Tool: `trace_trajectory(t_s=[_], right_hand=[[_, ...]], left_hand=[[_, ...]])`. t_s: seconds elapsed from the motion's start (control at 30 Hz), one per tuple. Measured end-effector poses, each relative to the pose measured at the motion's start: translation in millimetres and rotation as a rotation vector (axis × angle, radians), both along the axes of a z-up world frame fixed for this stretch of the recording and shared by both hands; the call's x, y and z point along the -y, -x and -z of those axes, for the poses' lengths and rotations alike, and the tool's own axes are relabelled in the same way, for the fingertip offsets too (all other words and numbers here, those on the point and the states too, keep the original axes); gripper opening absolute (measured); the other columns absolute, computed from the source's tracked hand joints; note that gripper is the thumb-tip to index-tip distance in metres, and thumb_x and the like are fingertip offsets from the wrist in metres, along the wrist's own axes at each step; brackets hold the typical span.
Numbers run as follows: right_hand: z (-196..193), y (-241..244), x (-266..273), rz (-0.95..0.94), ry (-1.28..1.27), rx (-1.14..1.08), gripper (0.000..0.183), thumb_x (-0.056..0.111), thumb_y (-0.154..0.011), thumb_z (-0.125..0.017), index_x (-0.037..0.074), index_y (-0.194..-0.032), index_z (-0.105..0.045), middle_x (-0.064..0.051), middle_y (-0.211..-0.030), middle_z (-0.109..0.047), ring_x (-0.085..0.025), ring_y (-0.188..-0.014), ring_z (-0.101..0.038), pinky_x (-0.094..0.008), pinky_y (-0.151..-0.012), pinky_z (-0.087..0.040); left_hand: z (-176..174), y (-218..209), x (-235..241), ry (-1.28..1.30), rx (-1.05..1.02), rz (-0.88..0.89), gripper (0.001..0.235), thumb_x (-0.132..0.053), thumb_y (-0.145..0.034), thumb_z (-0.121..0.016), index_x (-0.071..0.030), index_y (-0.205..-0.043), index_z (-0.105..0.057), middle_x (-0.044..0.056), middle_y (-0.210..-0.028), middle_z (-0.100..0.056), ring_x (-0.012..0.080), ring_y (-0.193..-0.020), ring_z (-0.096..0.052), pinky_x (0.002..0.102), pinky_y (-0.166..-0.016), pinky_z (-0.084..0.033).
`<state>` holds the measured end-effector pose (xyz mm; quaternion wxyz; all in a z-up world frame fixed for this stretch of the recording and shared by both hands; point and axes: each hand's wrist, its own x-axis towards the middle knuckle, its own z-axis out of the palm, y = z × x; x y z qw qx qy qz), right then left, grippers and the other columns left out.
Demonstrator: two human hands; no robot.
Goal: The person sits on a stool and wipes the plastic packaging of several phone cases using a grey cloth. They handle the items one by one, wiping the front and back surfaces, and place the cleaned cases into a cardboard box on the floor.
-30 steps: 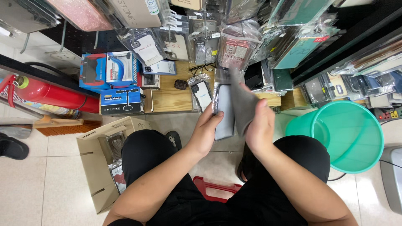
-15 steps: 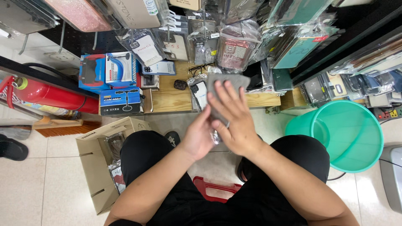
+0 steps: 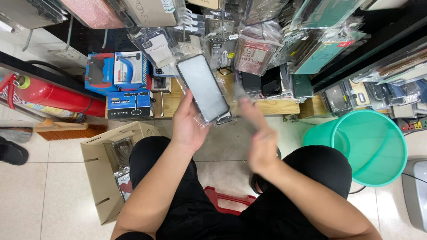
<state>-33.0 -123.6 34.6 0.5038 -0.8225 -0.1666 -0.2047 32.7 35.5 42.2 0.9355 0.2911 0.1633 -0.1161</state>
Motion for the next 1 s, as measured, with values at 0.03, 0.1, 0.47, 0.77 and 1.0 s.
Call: trace_trajectory(t_s=[0.03,0.1,0.47,0.77,1.0], right_hand=[[9,2,-7,0.002,-0.001,0.0,0.076,0.049,-0.105,-0.011,-0.006,-0.138,-0.051,-0.034,-0.142,-0.046,-0.047,-0.135,-0.038,-0.061,-0.115,-0.023],[27,7,-23,-0.187,0.351,0.162,0.065,0.06,-0.098,-0.027,0.019,-0.142,-0.052,-0.012,-0.155,-0.039,-0.036,-0.145,-0.031,-0.058,-0.118,-0.01],[34,-25,-6,-0.003,0.305,0.105,0.058,0.049,-0.102,-0.032,0.019,-0.152,-0.038,-0.01,-0.163,-0.021,-0.031,-0.151,-0.011,-0.052,-0.121,0.001],[31,-64,47,0.133,-0.313,-0.319,0.059,0.047,-0.104,-0.027,0.005,-0.135,-0.055,-0.021,-0.14,-0.048,-0.042,-0.121,-0.044,-0.052,-0.082,-0.035],[-38,-55,16,0.6,-0.78,-0.586,0.07,0.056,-0.089,-0.061,-0.007,-0.119,-0.058,-0.026,-0.121,-0.058,-0.03,-0.119,-0.054,-0.048,-0.108,-0.039]], left_hand=[[7,1,3,-0.001,0.0,0.002,0.033,-0.04,-0.094,-0.059,-0.016,-0.116,-0.06,0.006,-0.107,-0.068,0.0209,-0.096,-0.067,0.035,-0.083,-0.057],[20,4,9,0.065,-0.1,0.063,0.039,-0.049,-0.094,-0.057,-0.015,-0.109,-0.065,0.007,-0.103,-0.07,0.0195,-0.087,-0.067,0.032,-0.075,-0.058],[6,52,43,-0.184,0.13,0.327,0.068,-0.058,-0.1,-0.033,-0.008,-0.145,-0.042,0.013,-0.144,-0.048,0.0202,-0.13,-0.047,0.037,-0.104,-0.046],[5,65,46,-0.596,0.516,0.713,0.076,-0.034,-0.092,-0.061,-0.005,-0.154,-0.027,0.023,-0.152,-0.032,0.0371,-0.14,-0.031,0.051,-0.109,-0.032],[23,50,36,-0.462,0.445,0.695,0.069,-0.02,-0.088,-0.058,-0.001,-0.15,-0.033,0.029,-0.142,-0.046,0.0461,-0.127,-0.048,0.057,-0.102,-0.044]])
